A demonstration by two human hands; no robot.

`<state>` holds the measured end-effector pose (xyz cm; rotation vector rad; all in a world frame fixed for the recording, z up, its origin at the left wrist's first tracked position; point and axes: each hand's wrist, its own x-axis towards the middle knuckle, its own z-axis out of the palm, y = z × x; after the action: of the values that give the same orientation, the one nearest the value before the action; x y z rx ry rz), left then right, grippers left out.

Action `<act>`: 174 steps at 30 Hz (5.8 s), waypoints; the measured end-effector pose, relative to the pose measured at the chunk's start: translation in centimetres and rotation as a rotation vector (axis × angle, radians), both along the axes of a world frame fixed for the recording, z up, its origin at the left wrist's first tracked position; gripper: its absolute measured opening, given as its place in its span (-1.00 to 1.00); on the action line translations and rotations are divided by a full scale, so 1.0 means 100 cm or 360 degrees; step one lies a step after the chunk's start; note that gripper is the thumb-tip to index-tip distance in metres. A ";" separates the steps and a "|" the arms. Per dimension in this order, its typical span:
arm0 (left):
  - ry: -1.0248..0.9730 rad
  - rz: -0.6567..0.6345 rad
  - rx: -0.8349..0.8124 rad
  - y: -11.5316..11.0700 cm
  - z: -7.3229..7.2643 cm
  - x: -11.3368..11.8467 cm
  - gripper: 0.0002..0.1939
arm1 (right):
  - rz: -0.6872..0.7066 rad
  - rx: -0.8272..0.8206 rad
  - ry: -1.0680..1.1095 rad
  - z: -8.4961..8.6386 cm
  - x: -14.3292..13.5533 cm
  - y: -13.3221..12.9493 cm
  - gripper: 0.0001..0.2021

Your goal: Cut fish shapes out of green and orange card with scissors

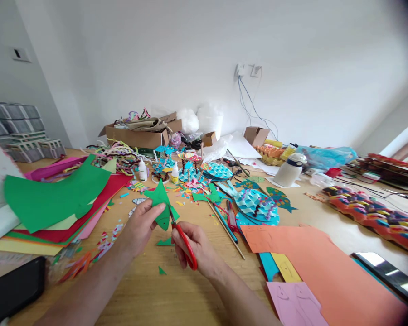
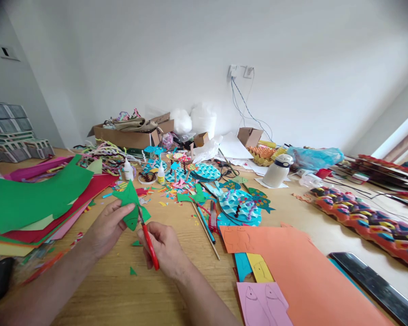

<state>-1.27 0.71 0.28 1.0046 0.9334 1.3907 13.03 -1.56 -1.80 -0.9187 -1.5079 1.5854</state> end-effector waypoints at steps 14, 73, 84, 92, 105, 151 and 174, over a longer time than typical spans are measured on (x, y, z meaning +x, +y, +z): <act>-0.0093 -0.0076 -0.0005 0.001 -0.001 0.000 -0.80 | 0.0001 -0.0019 0.0028 -0.002 0.001 0.001 -0.56; 0.0012 -0.0100 -0.0018 -0.002 0.005 -0.002 -0.82 | -0.0036 0.0002 -0.0037 -0.001 0.000 0.000 -0.57; 0.0040 0.0007 -0.0040 -0.001 0.006 0.000 -0.79 | -0.0034 0.0015 -0.0071 -0.003 0.000 0.001 -0.57; 0.0129 -0.0022 -0.0006 -0.001 0.003 -0.002 -0.82 | -0.0015 0.0005 -0.0059 0.000 0.001 0.000 -0.57; 0.0096 -0.0091 0.0034 -0.002 0.006 -0.002 -0.84 | -0.0042 0.0046 -0.0041 -0.001 0.001 0.000 -0.55; 0.0145 0.0048 0.0107 0.000 -0.004 0.000 -0.82 | 0.0027 0.0023 0.0001 -0.001 0.000 0.001 -0.57; 0.0116 0.0093 0.0127 -0.001 -0.007 0.002 -0.81 | 0.0021 0.0060 -0.0013 0.002 0.001 -0.001 -0.58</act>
<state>-1.12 0.64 -0.46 1.1019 0.9742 1.4581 13.08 -1.62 -1.63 -0.8967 -1.5470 1.5595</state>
